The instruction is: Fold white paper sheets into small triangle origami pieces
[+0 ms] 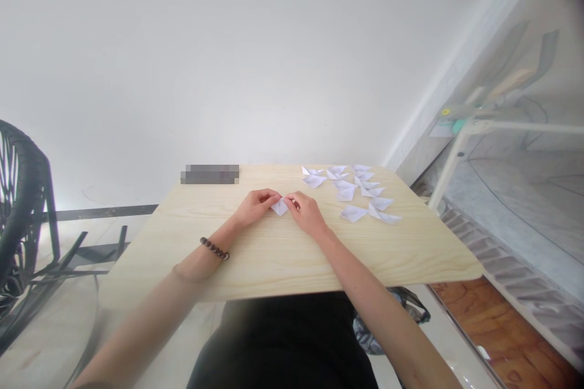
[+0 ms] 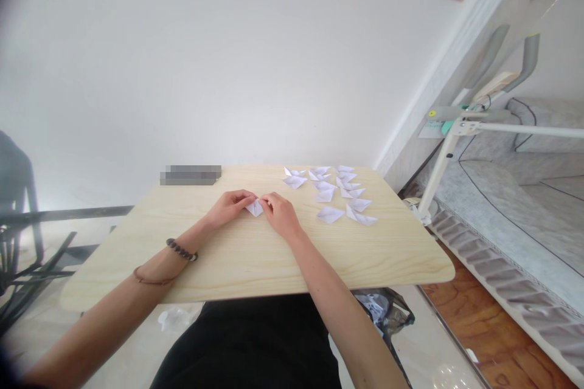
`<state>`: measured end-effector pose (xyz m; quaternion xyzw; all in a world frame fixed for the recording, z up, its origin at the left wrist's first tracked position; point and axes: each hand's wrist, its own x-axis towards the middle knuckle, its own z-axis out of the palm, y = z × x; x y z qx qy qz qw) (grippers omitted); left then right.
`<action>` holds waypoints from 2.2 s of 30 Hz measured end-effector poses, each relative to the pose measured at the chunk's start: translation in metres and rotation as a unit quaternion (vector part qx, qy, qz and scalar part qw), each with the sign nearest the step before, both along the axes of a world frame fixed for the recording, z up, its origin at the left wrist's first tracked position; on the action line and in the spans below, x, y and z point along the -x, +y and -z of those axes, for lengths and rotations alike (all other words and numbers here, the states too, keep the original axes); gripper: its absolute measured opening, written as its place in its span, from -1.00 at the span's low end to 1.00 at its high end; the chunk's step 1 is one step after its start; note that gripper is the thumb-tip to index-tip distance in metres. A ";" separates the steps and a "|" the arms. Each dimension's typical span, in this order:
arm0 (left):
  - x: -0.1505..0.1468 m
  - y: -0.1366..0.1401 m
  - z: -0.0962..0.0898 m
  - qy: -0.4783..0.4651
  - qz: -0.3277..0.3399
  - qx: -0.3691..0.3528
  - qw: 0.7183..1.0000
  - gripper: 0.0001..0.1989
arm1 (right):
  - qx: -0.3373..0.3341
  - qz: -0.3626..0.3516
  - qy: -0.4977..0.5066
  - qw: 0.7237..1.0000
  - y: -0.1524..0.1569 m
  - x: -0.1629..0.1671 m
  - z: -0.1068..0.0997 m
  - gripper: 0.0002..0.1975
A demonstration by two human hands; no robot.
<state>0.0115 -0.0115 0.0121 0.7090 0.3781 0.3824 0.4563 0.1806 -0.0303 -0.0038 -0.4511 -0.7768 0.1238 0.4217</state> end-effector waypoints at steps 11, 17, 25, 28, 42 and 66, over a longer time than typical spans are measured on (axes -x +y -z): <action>0.003 0.006 0.007 0.017 -0.009 -0.027 0.999 -0.71 | 0.015 0.008 -0.025 1.000 0.000 0.005 0.002 -0.79; 0.001 0.005 0.009 -0.016 -0.030 -0.020 0.999 -0.69 | 0.034 -0.004 -0.029 0.999 0.001 0.004 0.003 -0.75; 0.001 0.004 0.013 -0.029 0.028 0.057 0.998 -0.68 | 0.059 0.015 0.022 0.998 0.003 0.001 0.000 -0.69; 0.001 0.006 0.016 -0.035 0.031 0.057 0.997 -0.69 | 0.084 0.003 0.039 0.996 0.002 0.001 0.000 -0.68; -0.002 0.002 0.012 -0.014 0.021 0.075 0.997 -0.66 | 0.123 -0.011 0.134 0.983 0.005 0.001 0.003 -0.75; -0.002 0.003 0.005 -0.038 0.003 0.043 0.998 -0.66 | 0.080 -0.034 0.079 0.993 0.003 0.002 -0.001 -0.75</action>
